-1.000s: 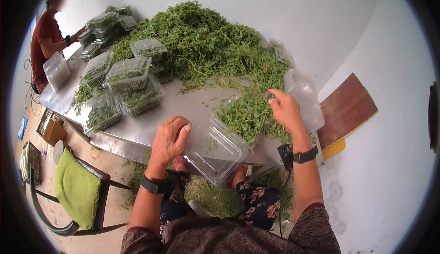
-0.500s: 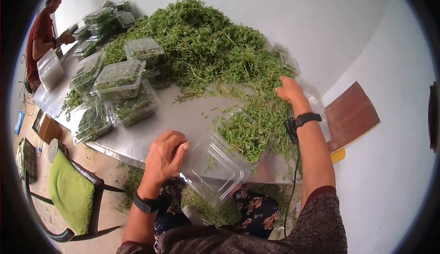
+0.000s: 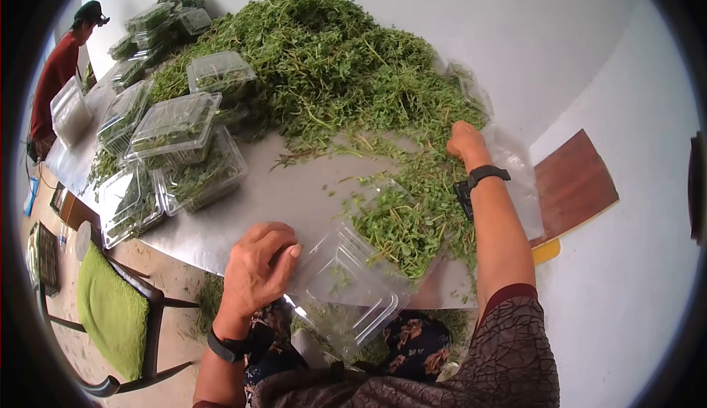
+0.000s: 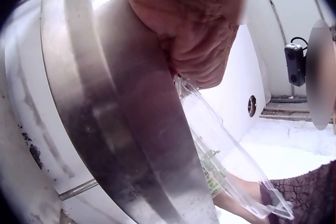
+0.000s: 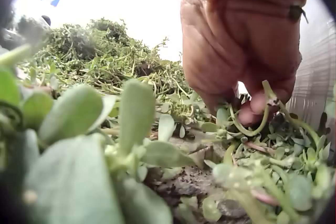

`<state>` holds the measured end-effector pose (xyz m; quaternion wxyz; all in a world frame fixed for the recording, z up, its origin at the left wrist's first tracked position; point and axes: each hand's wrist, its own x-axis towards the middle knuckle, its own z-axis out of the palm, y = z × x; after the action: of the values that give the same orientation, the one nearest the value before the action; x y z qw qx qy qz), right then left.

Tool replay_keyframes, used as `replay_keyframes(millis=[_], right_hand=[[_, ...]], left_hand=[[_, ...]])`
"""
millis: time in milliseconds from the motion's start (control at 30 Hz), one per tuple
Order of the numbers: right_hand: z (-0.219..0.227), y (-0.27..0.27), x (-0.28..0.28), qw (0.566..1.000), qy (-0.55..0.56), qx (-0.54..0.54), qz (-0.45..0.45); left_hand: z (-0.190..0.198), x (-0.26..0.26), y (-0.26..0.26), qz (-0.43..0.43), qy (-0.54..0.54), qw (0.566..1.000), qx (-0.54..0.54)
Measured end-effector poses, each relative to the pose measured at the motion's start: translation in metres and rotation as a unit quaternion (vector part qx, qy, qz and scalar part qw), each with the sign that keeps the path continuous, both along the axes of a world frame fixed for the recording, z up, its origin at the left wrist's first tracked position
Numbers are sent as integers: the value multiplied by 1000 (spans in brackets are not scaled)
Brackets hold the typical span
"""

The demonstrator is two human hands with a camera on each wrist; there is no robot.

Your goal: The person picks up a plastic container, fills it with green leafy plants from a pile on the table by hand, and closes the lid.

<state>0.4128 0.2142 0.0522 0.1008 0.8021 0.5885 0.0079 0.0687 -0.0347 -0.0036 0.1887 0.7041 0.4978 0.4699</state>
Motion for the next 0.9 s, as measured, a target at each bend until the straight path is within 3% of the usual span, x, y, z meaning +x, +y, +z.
replay_keyframes(millis=[67, 133, 167, 233, 467, 600, 833, 900], right_hand=[[-6, 2, 7, 1000, -7, 14, 15], [-14, 10, 24, 986, 71, 120, 89], [-12, 8, 27, 987, 69, 119, 88], [19, -21, 11, 966, 221, 127, 41], [55, -73, 0, 920, 361, 124, 92], [43, -98, -16, 950, 306, 39, 50], [26, -108, -23, 972, 226, 14, 64], [11, -103, -20, 978, 177, 61, 89]], left_hand=[[0, -1, 1, -4, -2, 1000, 4], [-1, -2, 2, -8, -5, 1000, 9], [-1, -2, 2, -10, -6, 1000, 10], [-3, -2, 2, -15, -8, 1000, 9], [-4, -1, 3, -20, -9, 999, 27], [-5, -1, 3, -9, -1, 1000, 30], [-6, -2, 5, -13, 1, 1000, 25], [-4, -2, 4, -15, -2, 1000, 22]])
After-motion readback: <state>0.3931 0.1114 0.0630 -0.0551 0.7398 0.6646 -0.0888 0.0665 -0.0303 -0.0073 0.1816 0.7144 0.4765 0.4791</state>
